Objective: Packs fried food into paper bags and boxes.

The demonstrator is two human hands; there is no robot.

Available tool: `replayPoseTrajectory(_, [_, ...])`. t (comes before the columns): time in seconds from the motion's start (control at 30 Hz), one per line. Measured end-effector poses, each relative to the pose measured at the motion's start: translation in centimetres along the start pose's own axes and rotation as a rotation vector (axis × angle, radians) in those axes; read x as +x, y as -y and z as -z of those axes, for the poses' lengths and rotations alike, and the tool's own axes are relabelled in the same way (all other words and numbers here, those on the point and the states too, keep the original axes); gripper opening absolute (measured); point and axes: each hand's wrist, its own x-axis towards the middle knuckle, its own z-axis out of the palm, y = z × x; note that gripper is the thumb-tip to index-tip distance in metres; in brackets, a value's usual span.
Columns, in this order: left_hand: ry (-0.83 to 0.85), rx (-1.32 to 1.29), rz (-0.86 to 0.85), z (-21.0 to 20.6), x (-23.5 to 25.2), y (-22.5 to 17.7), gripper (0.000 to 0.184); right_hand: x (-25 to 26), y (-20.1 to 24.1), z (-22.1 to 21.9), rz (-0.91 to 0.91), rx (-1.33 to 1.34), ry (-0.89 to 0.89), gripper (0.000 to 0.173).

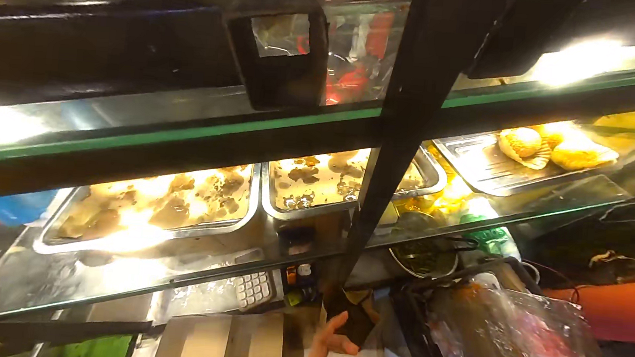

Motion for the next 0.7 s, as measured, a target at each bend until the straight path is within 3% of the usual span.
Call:
replayPoseTrajectory(0.2, [-0.074, 0.021, 0.078, -0.4, 1.2, 0.2, 0.073, 2.8, -0.9, -0.9, 0.210, -0.272, -0.206, 0.014])
replayPoseTrajectory(0.33, [-0.181, 0.223, -0.026, -0.2, 2.9, 0.7, 0.069, 6.3, -2.8, -1.5, 0.362, -0.483, -0.291, 0.009])
replayPoseTrajectory(0.4, [-0.282, 0.428, -0.145, 0.6, 3.9, 0.7, 0.049, 8.1, -3.5, -1.0, 0.441, -0.529, -0.293, 0.009])
replayPoseTrajectory(0.5, [-0.359, 0.759, -0.241, 1.9, 5.0, 1.9, 0.015, 9.3, -4.6, -0.1, 0.542, -0.646, -0.112, 0.013])
replayPoseTrajectory(0.57, [-0.279, 0.964, -0.100, 1.9, 4.5, 2.7, 0.008, 9.2, -5.7, 0.7, 0.650, -0.884, 0.043, 0.016])
replayPoseTrajectory(0.63, [-0.181, 1.090, 0.124, 1.7, 3.6, 2.5, 0.018, 8.1, -5.8, 1.6, 0.714, -1.106, 0.167, 0.014])
replayPoseTrajectory(0.7, [-0.158, 1.115, 0.177, 1.5, 2.4, 2.2, 0.039, 6.5, -4.8, 2.5, 0.691, -1.253, 0.242, 0.010])
